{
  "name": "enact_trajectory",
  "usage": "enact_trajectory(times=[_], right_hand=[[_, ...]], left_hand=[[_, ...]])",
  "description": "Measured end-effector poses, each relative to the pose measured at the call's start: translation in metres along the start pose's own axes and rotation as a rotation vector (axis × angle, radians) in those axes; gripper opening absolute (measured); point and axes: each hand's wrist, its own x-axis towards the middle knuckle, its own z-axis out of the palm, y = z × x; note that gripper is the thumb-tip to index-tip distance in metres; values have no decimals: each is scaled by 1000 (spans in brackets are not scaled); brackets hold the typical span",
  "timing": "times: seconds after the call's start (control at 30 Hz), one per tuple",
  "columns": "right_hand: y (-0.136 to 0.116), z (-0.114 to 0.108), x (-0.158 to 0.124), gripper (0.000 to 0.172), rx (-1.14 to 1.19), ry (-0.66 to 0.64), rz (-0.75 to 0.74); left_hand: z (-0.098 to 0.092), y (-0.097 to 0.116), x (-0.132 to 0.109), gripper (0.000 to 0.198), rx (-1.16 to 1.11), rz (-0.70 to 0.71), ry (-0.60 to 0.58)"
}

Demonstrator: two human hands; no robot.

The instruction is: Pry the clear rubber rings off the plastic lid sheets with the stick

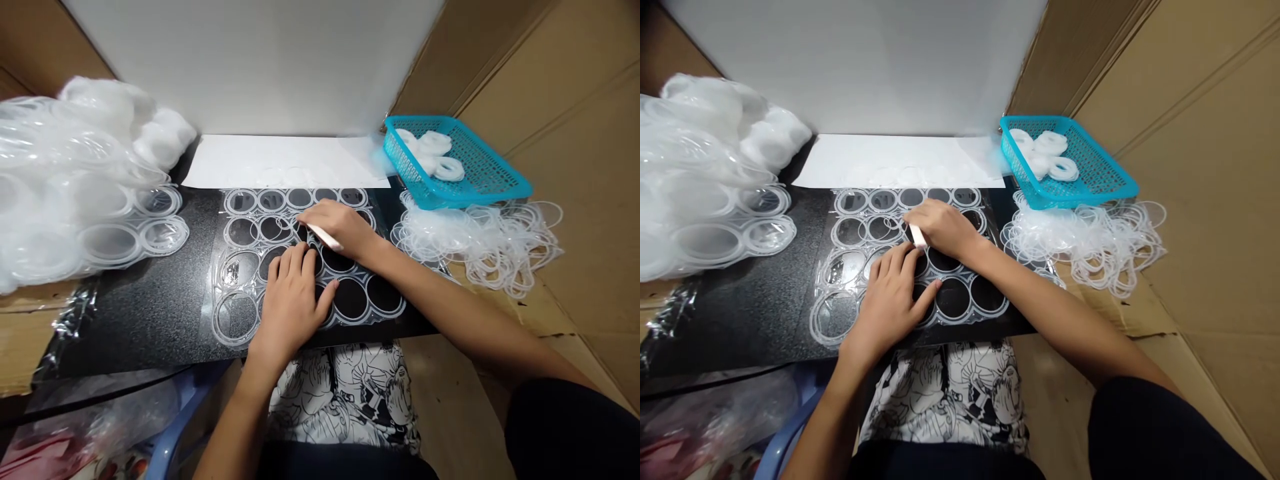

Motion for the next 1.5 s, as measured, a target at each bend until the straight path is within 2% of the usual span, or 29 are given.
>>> enact_trajectory(times=[0.2,0.33,0.4,0.5,0.63,0.77,0.9,1.1,1.27,1.4,1.5], right_hand=[[28,-9,55,34,-138,75,151],[35,-10,74,24,-16,54,194],[30,-12,68,18,128,32,182],[17,-20,44,17,309,2,175],[12,-38,15,20,484,-44,297],[24,-53,7,29,636,-19,420],[37,-59,0,30,657,13,453],[35,-52,-28,19,535,-141,370],[36,-40,-41,18,609,-94,376],[39,-36,-44,16,596,-80,347],[38,-36,-45,13,540,-58,318]], left_hand=[[3,0,-1,51,35,-4,8],[3,1,-1,51,45,-6,14],[3,1,-2,50,43,-10,22],[2,1,-3,50,36,-8,28],[3,-1,-4,52,29,6,31],[3,-1,-4,52,31,1,36],[4,-1,-4,52,27,-2,33],[-3,2,-1,53,58,6,-11],[-11,15,8,47,108,44,-14],[0,28,16,38,36,102,-14],[11,35,19,43,9,101,-19]])
